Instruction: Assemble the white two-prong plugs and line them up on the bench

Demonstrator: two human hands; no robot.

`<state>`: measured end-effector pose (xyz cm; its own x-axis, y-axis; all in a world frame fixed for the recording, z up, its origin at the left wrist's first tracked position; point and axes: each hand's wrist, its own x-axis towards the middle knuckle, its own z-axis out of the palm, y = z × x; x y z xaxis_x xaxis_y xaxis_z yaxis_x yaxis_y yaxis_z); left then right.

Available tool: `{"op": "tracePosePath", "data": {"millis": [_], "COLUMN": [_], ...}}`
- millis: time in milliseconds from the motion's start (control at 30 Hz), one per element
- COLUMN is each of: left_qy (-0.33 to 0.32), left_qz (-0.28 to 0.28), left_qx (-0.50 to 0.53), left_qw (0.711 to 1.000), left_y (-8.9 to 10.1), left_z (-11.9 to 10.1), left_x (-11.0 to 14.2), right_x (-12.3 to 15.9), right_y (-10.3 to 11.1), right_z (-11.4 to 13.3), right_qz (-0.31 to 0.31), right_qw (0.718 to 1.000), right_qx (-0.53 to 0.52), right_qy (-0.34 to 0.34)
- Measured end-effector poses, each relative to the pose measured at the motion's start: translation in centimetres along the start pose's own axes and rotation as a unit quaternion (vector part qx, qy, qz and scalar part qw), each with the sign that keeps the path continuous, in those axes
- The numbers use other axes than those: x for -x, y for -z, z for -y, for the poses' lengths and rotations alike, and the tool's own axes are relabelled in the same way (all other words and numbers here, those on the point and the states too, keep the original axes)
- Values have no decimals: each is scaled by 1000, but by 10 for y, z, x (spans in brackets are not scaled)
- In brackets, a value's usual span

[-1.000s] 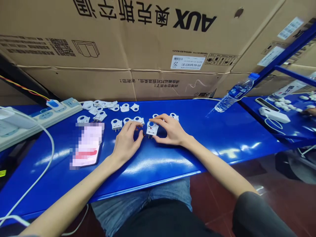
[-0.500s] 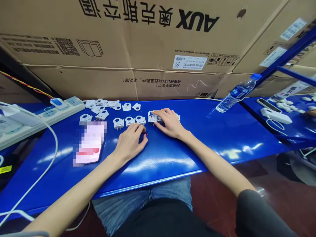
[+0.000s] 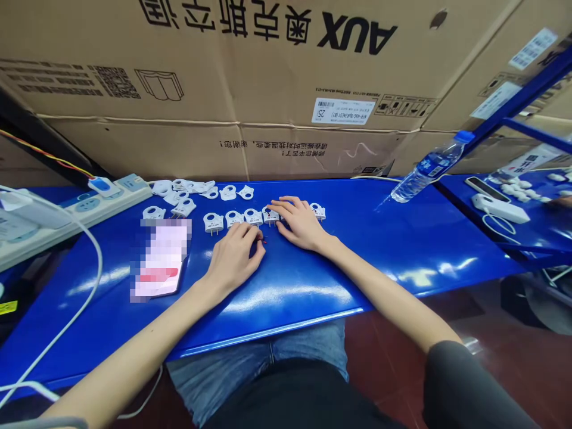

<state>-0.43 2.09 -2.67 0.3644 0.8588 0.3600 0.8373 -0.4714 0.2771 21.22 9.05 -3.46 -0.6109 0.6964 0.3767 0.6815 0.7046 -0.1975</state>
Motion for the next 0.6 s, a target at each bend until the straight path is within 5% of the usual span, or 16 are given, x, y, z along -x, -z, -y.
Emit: {"op": "tracePosePath", "data": {"millis": [600], "left_qy": [-150], "left_qz": [-1], "left_qx": [-3], "left_qw": [989], "left_y": [-4], "left_z": [7], "left_x": [0], "right_x": [-13], "right_y": [-11], "right_z": [28], "right_qz": [-9], "right_qw": [998], "right_qx": [59], "right_qy": [28]}}
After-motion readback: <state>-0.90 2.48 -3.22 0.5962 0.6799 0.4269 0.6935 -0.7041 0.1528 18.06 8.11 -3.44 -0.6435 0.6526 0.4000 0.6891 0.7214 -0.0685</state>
